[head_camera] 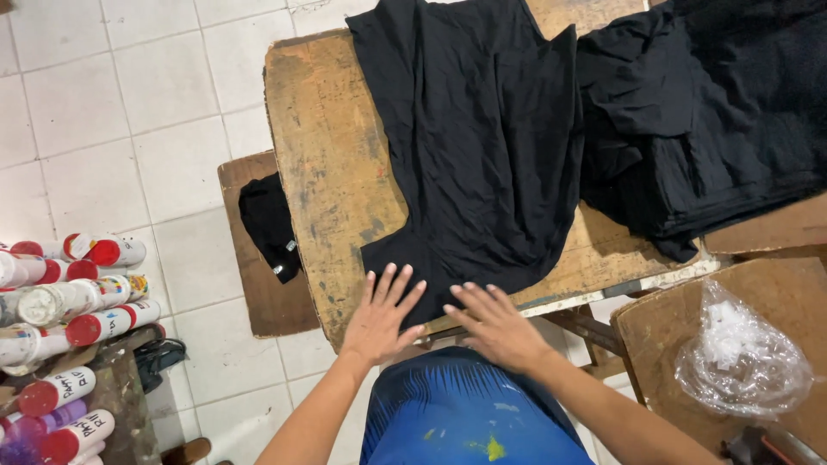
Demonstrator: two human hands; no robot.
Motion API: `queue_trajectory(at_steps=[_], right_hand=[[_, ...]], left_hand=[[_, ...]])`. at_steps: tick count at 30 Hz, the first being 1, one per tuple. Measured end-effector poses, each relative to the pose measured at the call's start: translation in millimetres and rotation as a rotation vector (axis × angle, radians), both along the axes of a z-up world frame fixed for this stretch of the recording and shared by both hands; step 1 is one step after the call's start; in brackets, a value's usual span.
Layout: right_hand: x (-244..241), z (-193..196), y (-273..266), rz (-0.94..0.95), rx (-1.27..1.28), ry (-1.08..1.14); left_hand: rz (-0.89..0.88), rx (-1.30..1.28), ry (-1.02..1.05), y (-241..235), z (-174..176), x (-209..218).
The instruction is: Applying heat-transfer labels to black shirts using a hand iron on a wooden workbench.
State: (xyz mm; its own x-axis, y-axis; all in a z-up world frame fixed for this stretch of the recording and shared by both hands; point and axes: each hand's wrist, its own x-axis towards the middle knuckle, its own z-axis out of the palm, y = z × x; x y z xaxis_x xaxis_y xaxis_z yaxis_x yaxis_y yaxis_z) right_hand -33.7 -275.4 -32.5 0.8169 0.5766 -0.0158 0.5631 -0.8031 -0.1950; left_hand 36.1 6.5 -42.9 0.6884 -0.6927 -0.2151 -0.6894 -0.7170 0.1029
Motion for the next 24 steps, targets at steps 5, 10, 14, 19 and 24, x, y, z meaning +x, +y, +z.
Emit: queue_trajectory(at_steps=[5,10,14,19,24], right_hand=[[-9.2,-22.4,16.7,0.040,-0.044,-0.017],[-3.8,-16.2,37.4,-0.027,-0.106,-0.049],[19.6,-36.2,73.5,-0.103,-0.148,0.056],[23.2,-44.1,69.9,-0.132,-0.182,0.009],[22.7,-34.7,68.7,-0.128,-0.204,-0.032]], left_hand=[[-0.016,-0.107,-0.145,13.5,-15.3,-31.3],[0.085,-0.119,-0.017,3.7,-2.3,-30.0],[0.153,-0.292,0.000,-28.9,-7.2,0.9],[0.319,-0.114,0.034,-21.2,-9.3,26.9],[0.355,-0.014,0.030,-16.0,-7.0,27.4]])
